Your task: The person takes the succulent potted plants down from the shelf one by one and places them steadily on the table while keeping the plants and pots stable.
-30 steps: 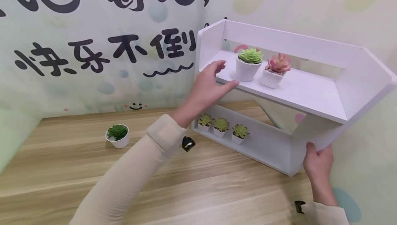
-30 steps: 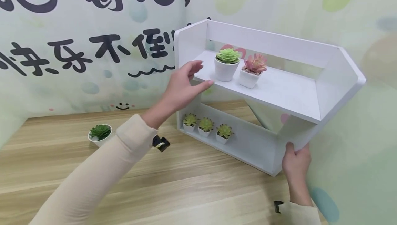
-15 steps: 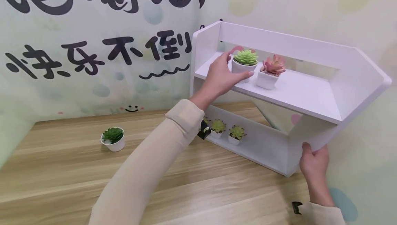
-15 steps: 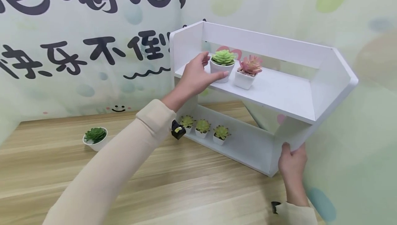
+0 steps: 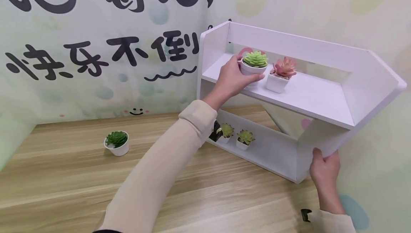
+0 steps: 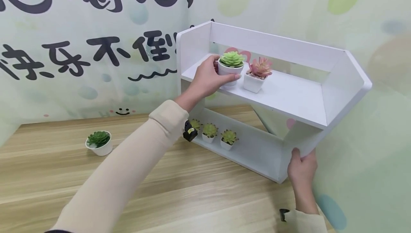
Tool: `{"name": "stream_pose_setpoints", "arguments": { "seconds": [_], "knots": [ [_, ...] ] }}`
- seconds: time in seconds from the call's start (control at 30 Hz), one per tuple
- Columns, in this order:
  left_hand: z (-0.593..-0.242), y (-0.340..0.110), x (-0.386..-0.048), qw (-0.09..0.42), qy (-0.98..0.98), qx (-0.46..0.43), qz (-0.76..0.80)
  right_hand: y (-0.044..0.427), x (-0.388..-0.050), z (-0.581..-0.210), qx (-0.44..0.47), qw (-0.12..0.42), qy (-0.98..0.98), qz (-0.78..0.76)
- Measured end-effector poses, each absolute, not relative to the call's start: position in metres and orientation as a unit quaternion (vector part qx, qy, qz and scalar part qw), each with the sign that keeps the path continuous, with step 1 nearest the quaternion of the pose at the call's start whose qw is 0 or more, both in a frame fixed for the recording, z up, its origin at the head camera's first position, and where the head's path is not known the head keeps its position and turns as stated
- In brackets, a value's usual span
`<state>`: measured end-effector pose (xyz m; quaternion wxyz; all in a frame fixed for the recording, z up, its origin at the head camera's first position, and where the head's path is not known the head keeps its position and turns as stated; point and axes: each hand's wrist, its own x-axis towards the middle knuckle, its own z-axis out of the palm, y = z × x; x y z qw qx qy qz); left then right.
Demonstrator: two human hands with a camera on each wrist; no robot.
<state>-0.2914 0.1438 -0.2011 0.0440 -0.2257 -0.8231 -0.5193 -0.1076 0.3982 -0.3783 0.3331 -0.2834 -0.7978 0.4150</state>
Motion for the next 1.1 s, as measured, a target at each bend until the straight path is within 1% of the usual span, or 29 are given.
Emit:
{"name": "stream_pose_setpoints", "arguments": {
  "seconds": [0.17, 0.37, 0.6, 0.83, 1.1],
  "knots": [
    [-0.203, 0.142, -0.29, 0.057, -0.827, -0.229, -0.511, 0.398, -0.108, -0.378, -0.286, 0.333, -0.796, 0.415],
    [-0.211, 0.133, -0.289, 0.082, -0.803, -0.229, -0.544, 0.397, -0.109, -0.381, -0.289, 0.325, -0.794, 0.425],
    [-0.217, 0.114, -0.284, 0.11, -0.775, -0.239, -0.574, 0.398, -0.108, -0.38, -0.285, 0.338, -0.792, 0.421],
    [-0.226, 0.095, -0.275, 0.108, -0.754, -0.257, -0.595, 0.399, -0.106, -0.381, -0.293, 0.342, -0.788, 0.42],
    [-0.236, 0.07, -0.259, 0.124, -0.735, -0.256, -0.615, 0.399, -0.108, -0.381, -0.294, 0.339, -0.79, 0.418]
  ]
}}
